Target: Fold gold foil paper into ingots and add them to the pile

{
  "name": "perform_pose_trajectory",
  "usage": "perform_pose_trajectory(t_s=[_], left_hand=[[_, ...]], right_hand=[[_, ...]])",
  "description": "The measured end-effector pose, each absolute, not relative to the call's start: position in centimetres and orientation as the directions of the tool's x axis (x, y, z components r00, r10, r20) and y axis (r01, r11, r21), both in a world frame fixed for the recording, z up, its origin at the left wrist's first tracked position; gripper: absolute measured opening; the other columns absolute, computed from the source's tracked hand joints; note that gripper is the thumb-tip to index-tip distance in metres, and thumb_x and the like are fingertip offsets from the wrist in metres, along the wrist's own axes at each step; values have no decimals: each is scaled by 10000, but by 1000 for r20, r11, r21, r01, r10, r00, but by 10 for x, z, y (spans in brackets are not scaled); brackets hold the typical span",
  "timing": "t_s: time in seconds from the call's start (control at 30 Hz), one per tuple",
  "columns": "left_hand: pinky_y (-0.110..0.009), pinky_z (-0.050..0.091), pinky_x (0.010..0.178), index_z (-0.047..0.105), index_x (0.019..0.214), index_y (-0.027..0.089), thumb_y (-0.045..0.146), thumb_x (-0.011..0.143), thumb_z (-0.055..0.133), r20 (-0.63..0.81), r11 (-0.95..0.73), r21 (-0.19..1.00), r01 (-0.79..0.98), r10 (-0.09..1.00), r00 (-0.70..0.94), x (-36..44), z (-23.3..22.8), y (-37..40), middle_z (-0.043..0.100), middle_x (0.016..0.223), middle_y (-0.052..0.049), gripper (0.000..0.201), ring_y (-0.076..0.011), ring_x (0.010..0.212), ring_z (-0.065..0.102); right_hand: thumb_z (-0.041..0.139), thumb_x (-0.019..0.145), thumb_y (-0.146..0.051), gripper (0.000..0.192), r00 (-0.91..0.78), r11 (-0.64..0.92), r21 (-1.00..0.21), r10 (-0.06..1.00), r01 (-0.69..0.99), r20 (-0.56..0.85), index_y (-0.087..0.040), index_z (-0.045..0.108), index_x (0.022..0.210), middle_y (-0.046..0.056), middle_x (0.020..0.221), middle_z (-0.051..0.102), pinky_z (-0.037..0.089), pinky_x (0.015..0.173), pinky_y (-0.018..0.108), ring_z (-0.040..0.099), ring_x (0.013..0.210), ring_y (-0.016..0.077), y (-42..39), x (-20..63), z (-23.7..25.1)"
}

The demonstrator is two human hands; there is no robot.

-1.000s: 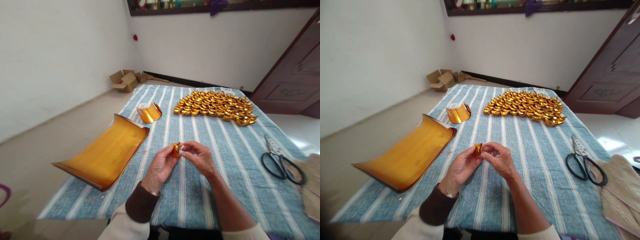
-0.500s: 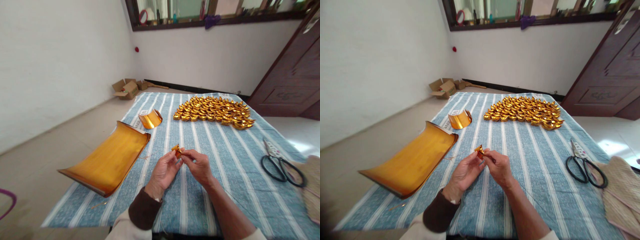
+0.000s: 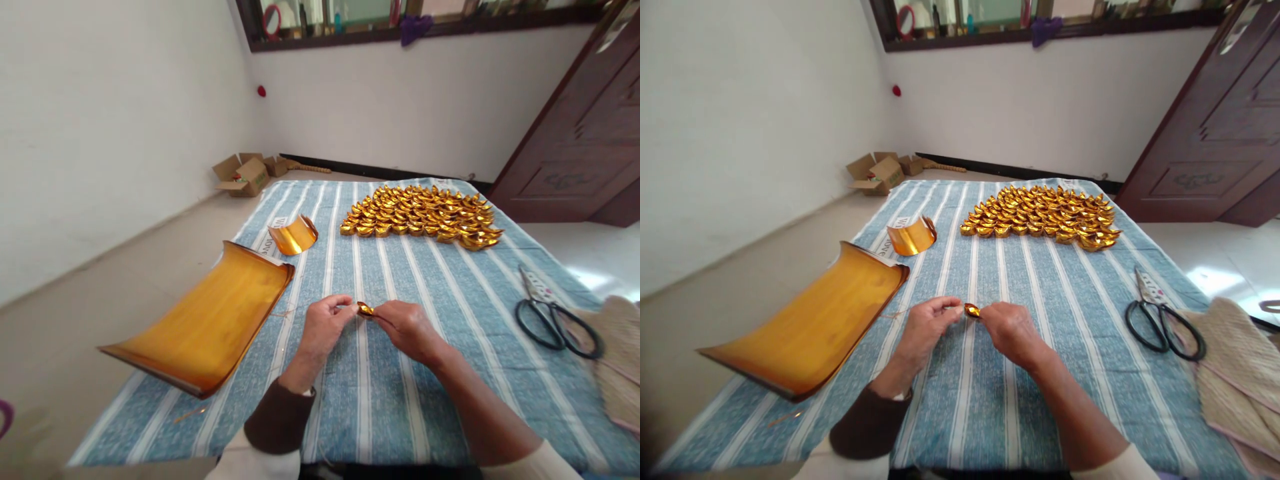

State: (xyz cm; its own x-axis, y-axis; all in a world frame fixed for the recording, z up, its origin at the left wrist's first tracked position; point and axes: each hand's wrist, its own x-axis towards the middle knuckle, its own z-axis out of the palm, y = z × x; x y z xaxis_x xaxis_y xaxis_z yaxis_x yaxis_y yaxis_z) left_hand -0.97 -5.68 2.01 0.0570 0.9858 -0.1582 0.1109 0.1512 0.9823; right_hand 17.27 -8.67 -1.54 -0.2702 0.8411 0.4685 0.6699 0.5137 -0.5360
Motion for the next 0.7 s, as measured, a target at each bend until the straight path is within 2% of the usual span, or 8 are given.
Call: perform_pose_trajectory(t_s=[0.13,0.37,0.5,0.7], left_hand=[[-249,429,572,755,745,146,171,606,768,-187,175,978,115,977,103,1,12,-48,690,613,-30,142,-156,576,597],[-242,416,568,734,611,171,99,583,721,-195,179,977,113,969,152,5,6,-43,667,579,-11,78,-134,548,563],[-229,349,482,737,612,155,98,594,695,-240,222,968,119,956,170,4,13,-42,642,523,-16,73,-103,461,485],[-221,346,463,744,629,146,119,614,673,-255,225,959,174,951,174,2,15,-41,656,534,-39,77,-107,466,499]], right_hand=[[467,966,-260,257,-318,525,-470,834,710,451,-227,692,848,23,666,633,384,579,246,559,613,144,-85,173,-18],[431,971,-193,292,-403,539,-282,813,794,420,-192,652,779,28,658,597,296,542,265,499,593,141,-82,173,-19],[429,971,-191,288,-407,538,-280,815,795,412,-192,654,790,27,663,603,286,544,271,501,600,140,-81,173,-18],[423,971,-198,298,-412,533,-322,830,782,375,-181,649,778,35,673,617,284,549,282,522,608,150,-78,173,-17]])
